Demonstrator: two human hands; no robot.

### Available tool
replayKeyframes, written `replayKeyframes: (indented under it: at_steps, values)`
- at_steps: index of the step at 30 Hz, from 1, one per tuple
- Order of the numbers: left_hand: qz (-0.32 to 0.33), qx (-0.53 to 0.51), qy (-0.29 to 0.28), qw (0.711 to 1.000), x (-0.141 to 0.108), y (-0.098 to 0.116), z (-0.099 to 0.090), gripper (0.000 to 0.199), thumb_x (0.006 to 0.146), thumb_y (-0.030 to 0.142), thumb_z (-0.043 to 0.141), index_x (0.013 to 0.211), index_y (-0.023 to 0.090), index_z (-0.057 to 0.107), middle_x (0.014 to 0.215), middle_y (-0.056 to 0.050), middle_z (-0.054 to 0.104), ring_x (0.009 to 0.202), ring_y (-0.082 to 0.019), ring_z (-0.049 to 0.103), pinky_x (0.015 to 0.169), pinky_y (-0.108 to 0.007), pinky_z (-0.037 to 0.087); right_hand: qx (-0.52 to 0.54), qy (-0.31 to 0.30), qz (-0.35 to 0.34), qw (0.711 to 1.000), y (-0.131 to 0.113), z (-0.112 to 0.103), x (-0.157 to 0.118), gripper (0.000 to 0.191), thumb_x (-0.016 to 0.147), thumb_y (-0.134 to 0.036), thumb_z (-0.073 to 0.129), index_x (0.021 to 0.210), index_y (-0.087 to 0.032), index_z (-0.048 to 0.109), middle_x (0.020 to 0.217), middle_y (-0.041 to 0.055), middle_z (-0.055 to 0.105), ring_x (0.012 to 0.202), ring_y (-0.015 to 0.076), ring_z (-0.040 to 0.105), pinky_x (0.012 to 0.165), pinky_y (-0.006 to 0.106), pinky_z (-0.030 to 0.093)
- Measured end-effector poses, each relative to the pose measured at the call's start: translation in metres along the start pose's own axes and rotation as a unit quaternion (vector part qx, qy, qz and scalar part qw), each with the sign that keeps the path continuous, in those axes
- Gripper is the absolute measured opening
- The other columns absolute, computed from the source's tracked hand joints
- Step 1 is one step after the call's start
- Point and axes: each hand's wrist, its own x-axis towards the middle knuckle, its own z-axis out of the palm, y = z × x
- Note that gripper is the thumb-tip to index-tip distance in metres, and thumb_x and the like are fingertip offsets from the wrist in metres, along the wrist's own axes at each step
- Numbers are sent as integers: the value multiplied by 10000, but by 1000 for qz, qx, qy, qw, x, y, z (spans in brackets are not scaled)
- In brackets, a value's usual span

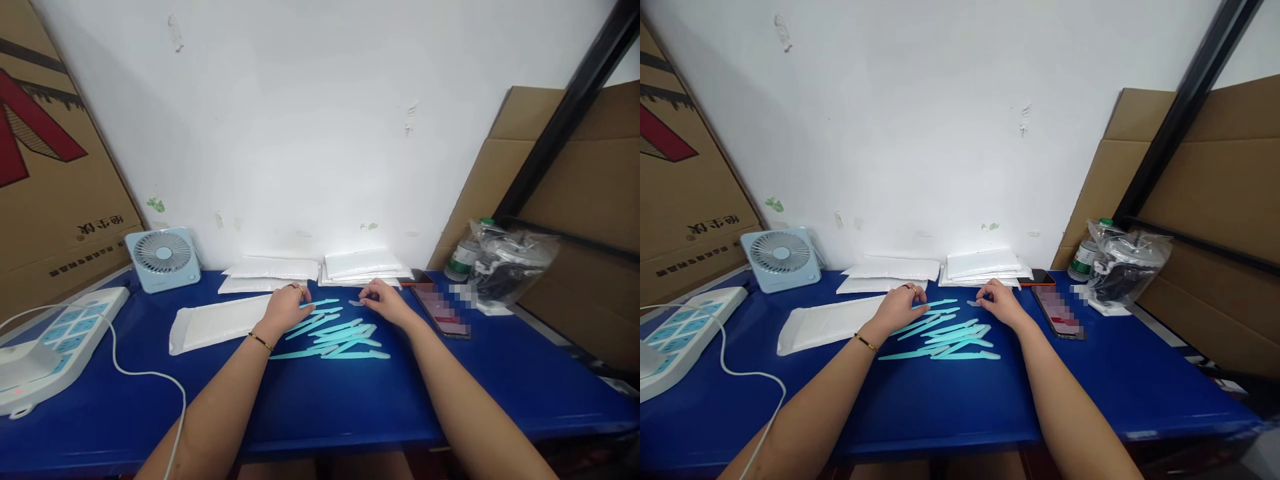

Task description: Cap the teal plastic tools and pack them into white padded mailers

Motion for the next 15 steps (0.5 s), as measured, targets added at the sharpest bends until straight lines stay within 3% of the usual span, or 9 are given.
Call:
replayKeyframes:
  at_steps: [4,8,11,15]
  values:
    - [5,23,-98,995,-6,7,-2,204,697,421,615,696,221,657,800,-21,667,750,-191,607,697,-287,406,4,-74,-20,997,-25,15,-2,170,781,-370,620,781,-210,678,865,31,562,735,162,544,698,307,433]
    - [1,12,-128,992,-6,10,3,172,717,380,605,686,220,660,765,-15,675,711,-182,607,633,-266,396,-28,-90,-43,995,-41,35,1,169,753,-391,671,803,-230,673,887,17,572,758,162,552,800,362,393]
    - [29,-9,-128,991,-5,10,10,186,747,388,590,726,219,665,769,-13,670,717,-174,606,624,-258,393,-36,-107,-52,992,-41,40,2,135,757,-352,678,779,-220,655,863,4,561,758,155,549,835,383,368]
    - [50,-25,-51,997,-4,13,17,244,785,431,566,877,222,652,905,-26,661,830,-193,602,706,-280,402,-13,-126,-48,991,-39,33,0,150,785,-358,641,767,-209,638,826,-1,548,723,143,534,782,343,392]
